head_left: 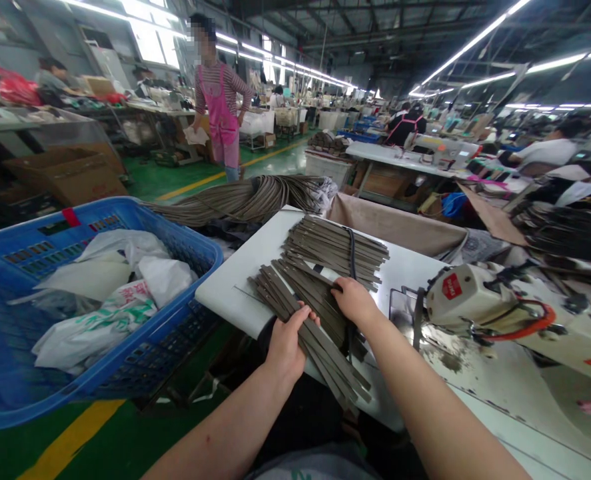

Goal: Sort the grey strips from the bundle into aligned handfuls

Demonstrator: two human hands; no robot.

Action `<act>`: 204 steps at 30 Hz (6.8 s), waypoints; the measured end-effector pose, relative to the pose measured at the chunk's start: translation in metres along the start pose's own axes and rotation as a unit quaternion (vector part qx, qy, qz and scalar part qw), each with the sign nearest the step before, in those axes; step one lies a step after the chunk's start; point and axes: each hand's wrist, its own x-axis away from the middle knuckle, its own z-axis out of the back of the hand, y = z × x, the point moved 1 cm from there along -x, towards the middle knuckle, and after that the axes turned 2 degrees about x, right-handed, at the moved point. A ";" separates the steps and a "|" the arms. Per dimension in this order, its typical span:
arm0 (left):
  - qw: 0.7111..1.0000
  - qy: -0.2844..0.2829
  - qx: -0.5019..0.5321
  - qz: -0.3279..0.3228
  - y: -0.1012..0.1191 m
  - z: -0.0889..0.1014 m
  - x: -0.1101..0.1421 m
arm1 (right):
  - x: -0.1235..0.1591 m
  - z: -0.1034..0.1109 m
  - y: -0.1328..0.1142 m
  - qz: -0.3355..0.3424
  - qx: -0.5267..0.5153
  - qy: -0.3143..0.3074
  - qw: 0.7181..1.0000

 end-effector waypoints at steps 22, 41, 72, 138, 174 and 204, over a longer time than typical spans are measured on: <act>1.000 0.003 0.007 0.003 0.002 -0.002 0.003 | 0.004 0.004 -0.005 -0.042 -0.013 -0.050 0.998; 1.000 -0.012 -0.004 0.004 0.002 -0.002 0.004 | 0.017 0.003 -0.005 -0.025 -0.072 -0.056 0.996; 1.000 -0.016 -0.010 0.002 0.002 -0.001 0.005 | 0.017 0.006 -0.003 -0.041 -0.068 -0.063 0.995; 1.000 -0.011 -0.010 0.005 0.001 -0.002 0.006 | 0.026 0.007 -0.005 -0.045 -0.126 -0.052 0.990; 0.998 -0.056 -0.026 0.002 0.003 0.007 0.011 | 0.043 0.004 -0.028 -0.043 -0.050 -0.112 0.991; 0.998 -0.048 -0.026 0.002 0.002 0.006 0.011 | 0.036 0.006 -0.020 -0.058 -0.035 -0.109 0.992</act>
